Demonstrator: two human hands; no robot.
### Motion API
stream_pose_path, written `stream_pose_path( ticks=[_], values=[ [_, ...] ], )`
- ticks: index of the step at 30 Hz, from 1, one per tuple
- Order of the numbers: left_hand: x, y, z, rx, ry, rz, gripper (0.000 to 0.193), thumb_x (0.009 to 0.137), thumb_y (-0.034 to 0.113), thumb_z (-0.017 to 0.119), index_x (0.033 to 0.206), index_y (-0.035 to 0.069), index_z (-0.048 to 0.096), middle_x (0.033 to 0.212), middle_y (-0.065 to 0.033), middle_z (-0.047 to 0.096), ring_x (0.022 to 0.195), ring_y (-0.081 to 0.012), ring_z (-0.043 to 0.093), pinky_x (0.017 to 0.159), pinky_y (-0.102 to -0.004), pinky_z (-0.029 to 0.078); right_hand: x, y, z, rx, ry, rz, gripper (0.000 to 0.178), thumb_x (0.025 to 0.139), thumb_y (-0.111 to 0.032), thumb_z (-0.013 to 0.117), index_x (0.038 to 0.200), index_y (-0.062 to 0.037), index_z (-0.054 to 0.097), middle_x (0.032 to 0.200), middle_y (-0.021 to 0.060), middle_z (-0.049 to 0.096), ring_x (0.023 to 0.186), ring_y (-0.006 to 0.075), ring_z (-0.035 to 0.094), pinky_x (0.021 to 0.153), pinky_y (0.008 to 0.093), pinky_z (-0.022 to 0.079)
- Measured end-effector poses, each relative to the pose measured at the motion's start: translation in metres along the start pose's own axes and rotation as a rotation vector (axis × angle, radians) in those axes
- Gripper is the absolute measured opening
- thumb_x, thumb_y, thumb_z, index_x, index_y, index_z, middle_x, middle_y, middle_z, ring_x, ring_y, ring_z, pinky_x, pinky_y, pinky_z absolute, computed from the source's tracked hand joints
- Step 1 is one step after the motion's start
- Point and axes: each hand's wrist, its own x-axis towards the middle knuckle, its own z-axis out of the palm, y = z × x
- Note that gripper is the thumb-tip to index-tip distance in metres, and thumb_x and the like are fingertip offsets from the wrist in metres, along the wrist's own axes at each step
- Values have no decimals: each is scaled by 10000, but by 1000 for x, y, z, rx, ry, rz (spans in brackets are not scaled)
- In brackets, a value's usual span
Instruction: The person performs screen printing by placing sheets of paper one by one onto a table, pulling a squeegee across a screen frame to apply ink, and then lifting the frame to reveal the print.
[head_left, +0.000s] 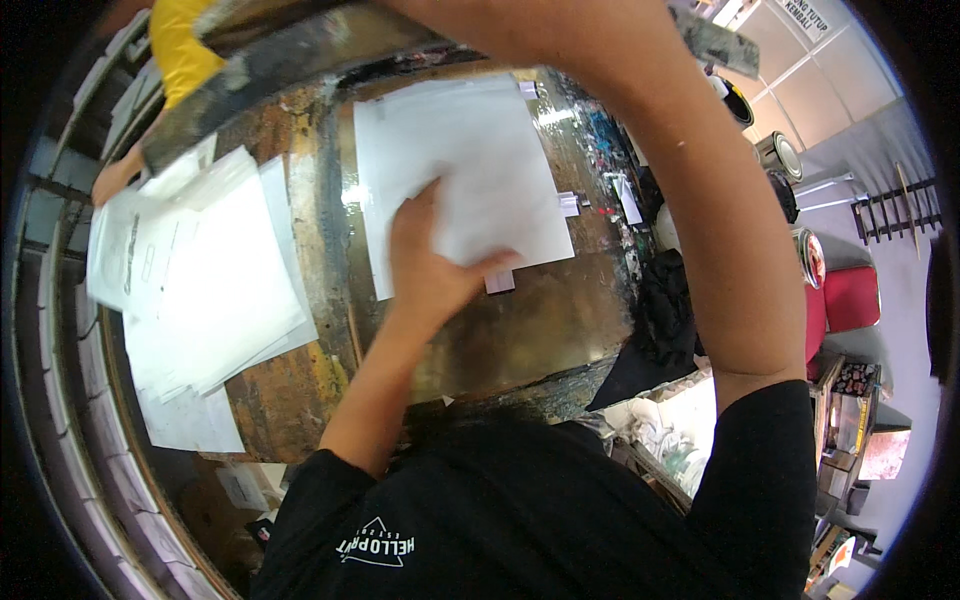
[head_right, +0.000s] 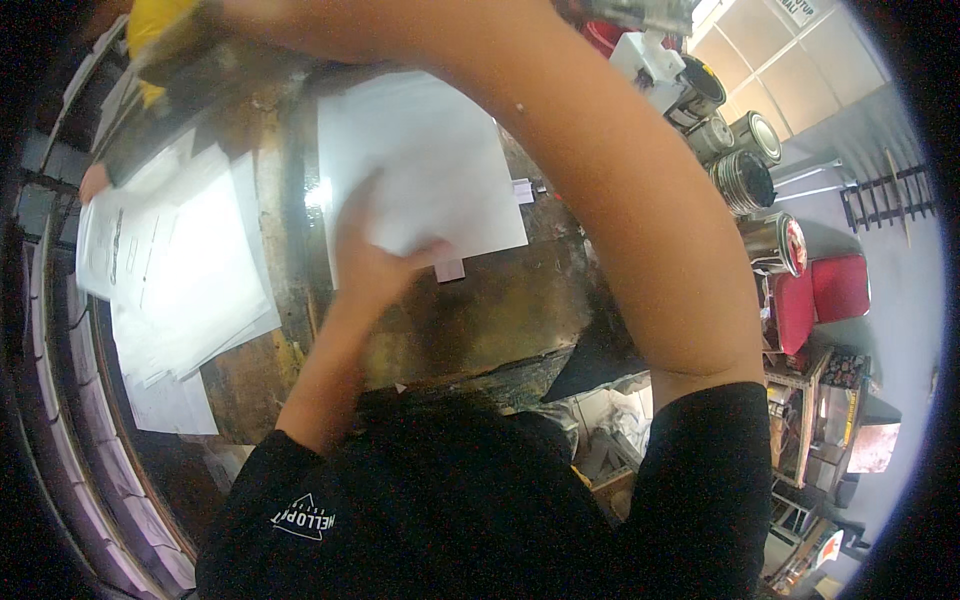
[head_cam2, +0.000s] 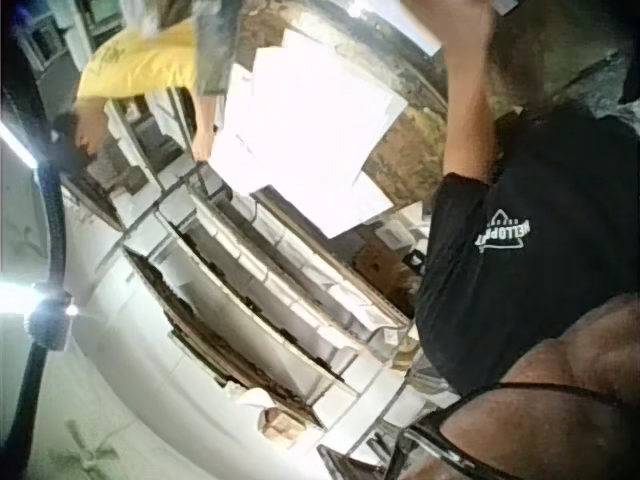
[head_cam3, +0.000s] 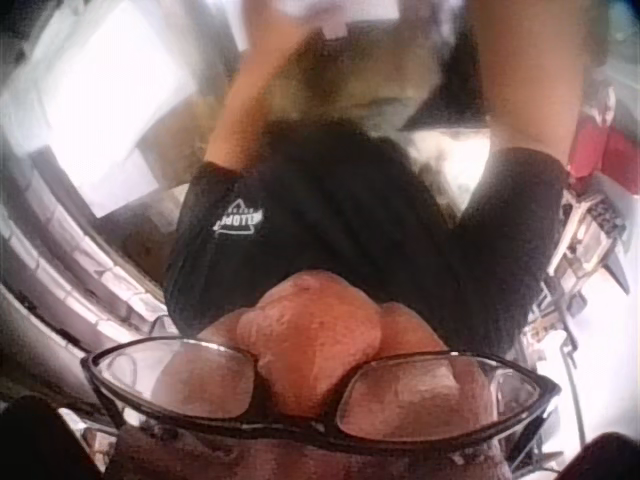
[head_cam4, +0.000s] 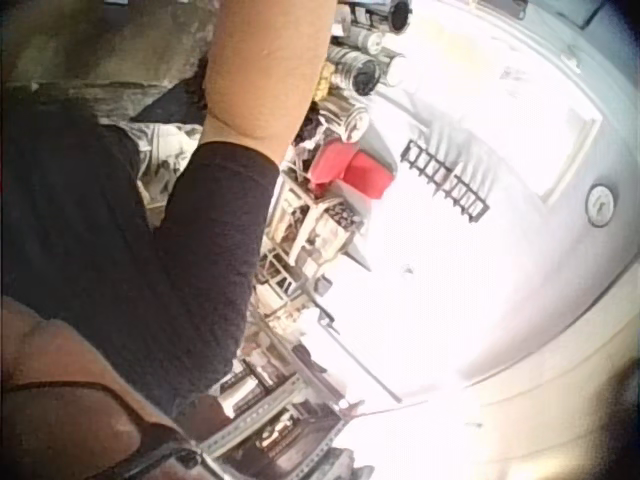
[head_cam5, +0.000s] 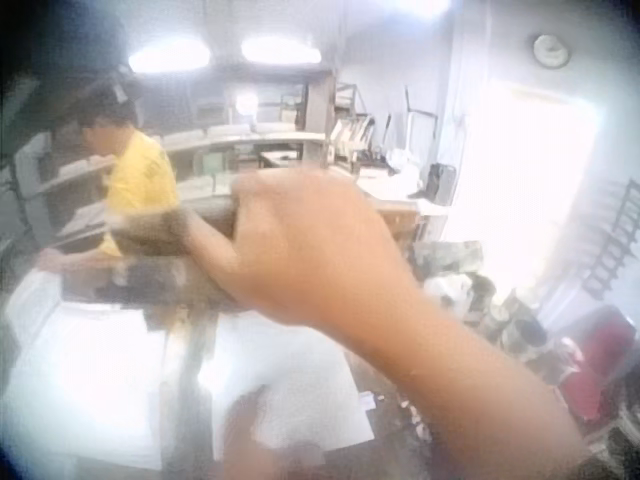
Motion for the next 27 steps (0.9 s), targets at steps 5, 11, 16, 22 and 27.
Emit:
stream_pose_path(
  ticks=[5,11,16,22,27],
  values=[
    [-10,-11,-147,-1055,368,-63,1081,835,144,930,1667,-46,267,1219,-169,726,1094,-214,711,981,-353,577,-61,9,69,-190,183,-156,498,934,-511,703,1107,-45,676,998,181,734,972,369,705,864,525,506],
    [-106,-69,-105,-367,45,-427,1029,648,450,1036,1454,-31,617,1231,-122,707,1154,-265,666,1013,-427,522,-139,24,155,-30,-251,-71,440,810,-33,696,1214,-69,527,1130,138,646,1120,366,623,936,611,376],
    [-130,-108,-83,409,-12,-204,1185,532,728,945,1444,26,659,1137,-104,583,1142,-308,526,1044,-485,333,-179,0,180,-21,-441,22,376,831,-2,644,1183,-72,534,1069,122,617,1075,333,606,969,576,354],
    [-132,-115,-79,425,-23,-197,1252,495,742,937,1472,18,642,1137,-110,610,1152,-318,541,1043,-489,322,-195,2,221,-138,-274,-18,310,817,-16,658,1088,-109,542,982,73,535,1003,291,560,960,529,359],
    [-132,-116,-81,381,-60,-212,1284,479,735,942,1482,-3,628,1074,-107,605,1054,-300,525,1027,-479,327,-120,44,252,-194,-185,-13,300,830,-14,655,1094,-109,550,1018,71,576,1041,294,575,965,527,362]
  ],
)
